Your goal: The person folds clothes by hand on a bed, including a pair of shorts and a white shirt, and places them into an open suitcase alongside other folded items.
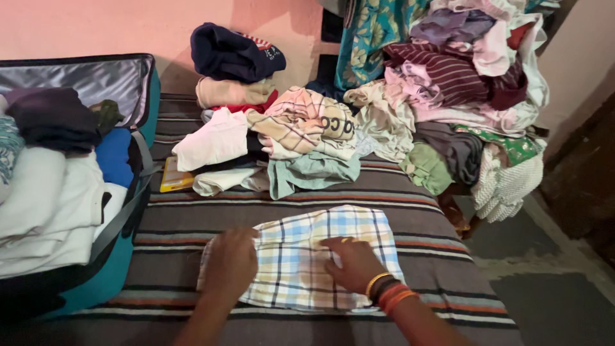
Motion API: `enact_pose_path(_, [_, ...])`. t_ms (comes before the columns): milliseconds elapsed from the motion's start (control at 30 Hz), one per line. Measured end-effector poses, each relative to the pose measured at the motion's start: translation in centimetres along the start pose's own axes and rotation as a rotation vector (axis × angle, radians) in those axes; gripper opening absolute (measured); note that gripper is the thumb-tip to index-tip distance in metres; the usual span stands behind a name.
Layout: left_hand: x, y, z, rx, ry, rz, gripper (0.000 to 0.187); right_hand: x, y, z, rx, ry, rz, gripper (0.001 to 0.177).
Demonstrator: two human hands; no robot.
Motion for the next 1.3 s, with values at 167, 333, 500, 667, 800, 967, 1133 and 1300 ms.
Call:
enact_pose_path(167, [-0.2, -0.2, -5.1, -0.014, -0.028, -0.323, 0.050, -2.1, -4.4, -4.3, 0.027, 0.138, 0.218, 0.043])
enact_pose_path(333, [-0.4, -2.5, -6.8, -0.036, -0.466, 0.021, 0.093, -5.5, -5.0, -5.4, 0.217, -0.181, -0.246, 0.100])
enact_pose_path(500, [-2.7, -2.0, -5.8, -0.109, -0.731, 0.127, 0.140, -7.6, -3.2, -2.9, 0.360, -0.240, -0.239, 0.138])
enact_pose_path(667, [-2.8, -1.3, -5.2, -0.157, -0.749, 0.132, 0.151, -8.5, -2.3, -2.7, 0.338, -0.199, -0.257, 0.126])
enact_pose_path(800, [-2.6, -1.1, -5.0, -0.160, -0.737, 0.106, 0.152, -8.3, -1.8, -2.7, 0.296, -0.041, -0.320, 0.101])
enact_pose_path(967, [-2.2, -2.1, -6.3, -0.198, -0.771, 0.081, 0.149, -6.8, -3.9, -5.6, 0.309, 0.209, -0.168, 0.073])
enact_pose_path(1133, [-1.8, -3.0, -7.7, -0.275, -0.647, -0.030, 0.138, -4.6, -6.1, -7.3, 0.150, -0.064, -0.020, 0.065])
enact_pose_path(1300, [-1.3, -1.7, -5.9, -0.226, -0.693, 0.011, 0.149, -5.0, -1.4, -4.5, 0.262, -0.010, -0.206, 0.084])
Point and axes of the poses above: each hand's wrist, its own x-axis away from the middle knuckle, its own z-axis out of the back of the hand, y = z × x, the point moved 3 cm from there along -x, towards the middle knuckle, and after that the axes turned 15 degrees about -z, right-handed, at the moved point
